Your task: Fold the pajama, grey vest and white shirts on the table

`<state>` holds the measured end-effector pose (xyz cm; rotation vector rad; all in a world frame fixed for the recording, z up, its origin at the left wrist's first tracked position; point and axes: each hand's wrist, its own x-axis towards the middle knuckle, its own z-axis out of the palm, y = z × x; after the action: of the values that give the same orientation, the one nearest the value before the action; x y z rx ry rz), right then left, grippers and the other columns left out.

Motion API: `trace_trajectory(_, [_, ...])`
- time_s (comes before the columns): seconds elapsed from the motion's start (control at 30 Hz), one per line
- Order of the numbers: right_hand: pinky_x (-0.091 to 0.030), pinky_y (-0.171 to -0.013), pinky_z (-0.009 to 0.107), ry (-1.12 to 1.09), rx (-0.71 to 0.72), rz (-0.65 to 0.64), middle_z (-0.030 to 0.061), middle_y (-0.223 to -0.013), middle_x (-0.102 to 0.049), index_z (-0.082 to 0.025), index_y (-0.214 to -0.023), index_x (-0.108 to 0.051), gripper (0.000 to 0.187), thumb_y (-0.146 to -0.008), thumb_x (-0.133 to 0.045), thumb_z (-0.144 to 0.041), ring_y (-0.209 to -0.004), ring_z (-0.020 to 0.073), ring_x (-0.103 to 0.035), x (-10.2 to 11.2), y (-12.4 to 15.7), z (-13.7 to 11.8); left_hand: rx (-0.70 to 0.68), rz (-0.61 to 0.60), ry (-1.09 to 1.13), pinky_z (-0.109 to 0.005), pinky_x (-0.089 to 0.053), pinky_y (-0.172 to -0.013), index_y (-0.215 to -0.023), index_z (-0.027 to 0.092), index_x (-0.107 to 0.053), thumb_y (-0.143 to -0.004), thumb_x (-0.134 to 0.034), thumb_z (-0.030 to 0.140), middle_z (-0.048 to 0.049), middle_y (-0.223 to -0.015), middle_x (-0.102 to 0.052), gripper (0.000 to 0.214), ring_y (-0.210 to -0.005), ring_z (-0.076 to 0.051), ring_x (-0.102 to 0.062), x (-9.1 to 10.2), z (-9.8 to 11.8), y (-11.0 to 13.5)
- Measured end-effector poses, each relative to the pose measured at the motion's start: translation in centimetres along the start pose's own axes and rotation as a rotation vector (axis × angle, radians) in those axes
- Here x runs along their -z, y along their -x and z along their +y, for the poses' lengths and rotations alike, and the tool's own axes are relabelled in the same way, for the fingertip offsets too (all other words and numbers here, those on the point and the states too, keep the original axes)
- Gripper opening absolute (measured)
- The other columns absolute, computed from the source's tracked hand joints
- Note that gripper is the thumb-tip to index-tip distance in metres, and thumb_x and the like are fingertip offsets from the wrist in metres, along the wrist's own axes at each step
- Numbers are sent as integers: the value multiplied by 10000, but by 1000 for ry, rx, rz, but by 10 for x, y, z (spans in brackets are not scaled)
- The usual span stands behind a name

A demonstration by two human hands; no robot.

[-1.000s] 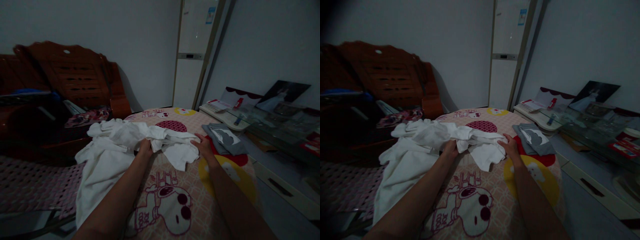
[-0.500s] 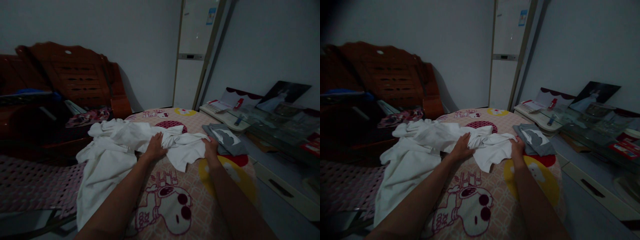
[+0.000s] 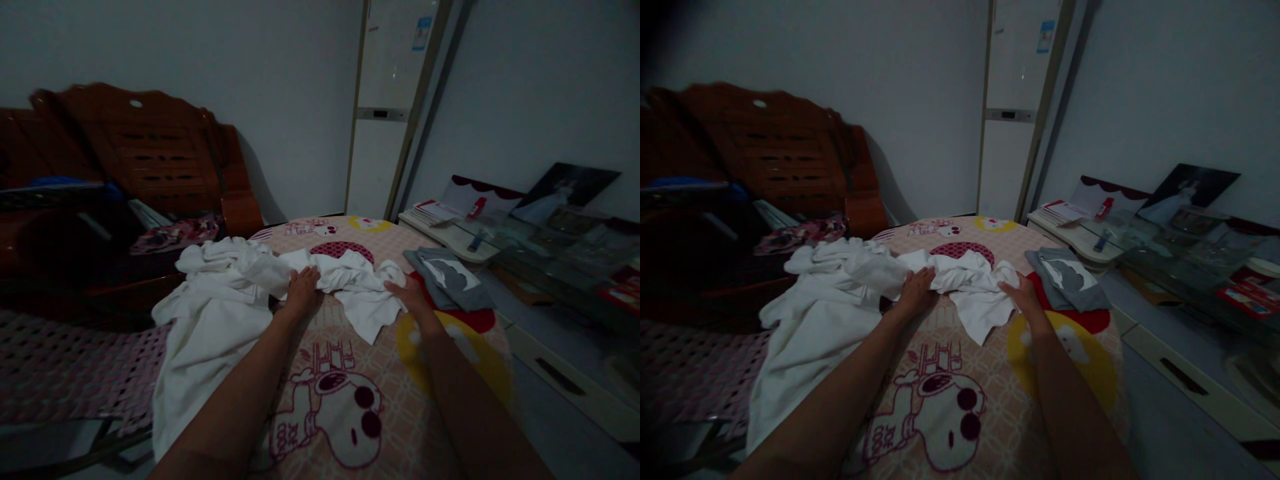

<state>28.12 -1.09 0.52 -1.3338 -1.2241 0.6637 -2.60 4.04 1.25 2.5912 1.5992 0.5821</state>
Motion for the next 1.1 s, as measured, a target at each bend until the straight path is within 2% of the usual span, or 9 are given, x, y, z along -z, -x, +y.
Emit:
trace_trajectory(0.13, [-449, -996, 448, 280, 175, -132, 94, -1162, -689, -210, -1086, -698, 623, -489, -845, -311, -1095, 293, -604, -18, 6, -6, -88, -27, 60, -601, -196, -1166, -1350, 142, -532, -823, -545, 192, -191, -1494, -454, 529, -1421, -344, -364, -6, 6, -1])
trace_trajectory(0.3, [-504, -856, 396, 328, 189, -61, 86, -894, -726, -192, -835, -686, 249, -586, -676, -196, -865, 254, -647, -26, 4, -6, -44, 7, 281, -567, -309, -1117, -1324, 61, -528, -799, -561, 195, -258, -1268, -621, 543, -1197, -357, -580, -4, 17, -4])
trace_trajectory(0.43, [-526, -679, 335, 57, 14, 145, 30, -744, -709, -180, -837, -673, 279, -586, -718, -294, -706, 217, -632, -22, 2, -11, -14, 65, 783, -478, -441, -1006, -1145, 117, -633, -781, -556, 231, -164, -1143, -680, 389, -1112, -311, -601, 9, 43, -3])
trace_trajectory(0.53, [-555, -708, 351, -300, -82, 357, 54, -844, -738, -163, -969, -673, 436, -579, -750, -342, -825, 245, -676, -19, 2, -17, 165, 35, 1294, -407, -498, -890, -1088, 173, -653, -805, -577, 355, -80, -1022, -702, 345, -954, -248, -637, 15, 67, 0])
trace_trajectory(0.6, [-573, -765, 377, -472, -110, 364, 65, -913, -749, -172, -1014, -668, 485, -574, -768, -349, -917, 264, -688, -19, 3, -21, 263, -8, 1469, -371, -505, -822, -1096, 177, -650, -782, -618, 411, -61, -943, -705, 393, -863, -229, -642, 16, 77, 1])
trace_trajectory(0.67, [-582, -792, 400, -534, -145, 299, 75, -947, -754, -177, -1003, -672, 491, -556, -792, -343, -944, 279, -694, -19, 5, -24, 267, 32, 1379, -349, -496, -800, -1003, 160, -665, -767, -631, 402, -56, -871, -697, 340, -838, -228, -633, 16, 78, 1])
trace_trajectory(0.8, [-594, -779, 423, -496, -168, 195, 82, -912, -760, -172, -954, -682, 454, -551, -804, -342, -912, 298, -707, -23, 8, -22, 173, 254, 751, -357, -465, -871, -847, 160, -645, -778, -599, 296, -97, -913, -692, 159, -940, -265, -627, 14, 58, -2])
trace_trajectory(0.9, [-593, -778, 418, -437, -180, 121, 73, -864, -758, -171, -952, -685, 451, -562, -811, -359, -895, 291, -710, -25, 8, -18, 145, 233, 475, -360, -457, -880, -925, 164, -633, -831, -563, 308, -139, -983, -694, 186, -975, -282, -641, 12, 46, -1])
trace_trajectory(1.1, [-583, -756, 383, -347, -209, -119, 40, -862, -761, -193, -915, -686, 408, -579, -826, -378, -864, 256, -711, -36, 18, -21, 181, 137, 721, -347, -483, -820, -806, 188, -628, -816, -620, 390, -98, -835, -711, 202, -869, -264, -663, 5, 47, -1])
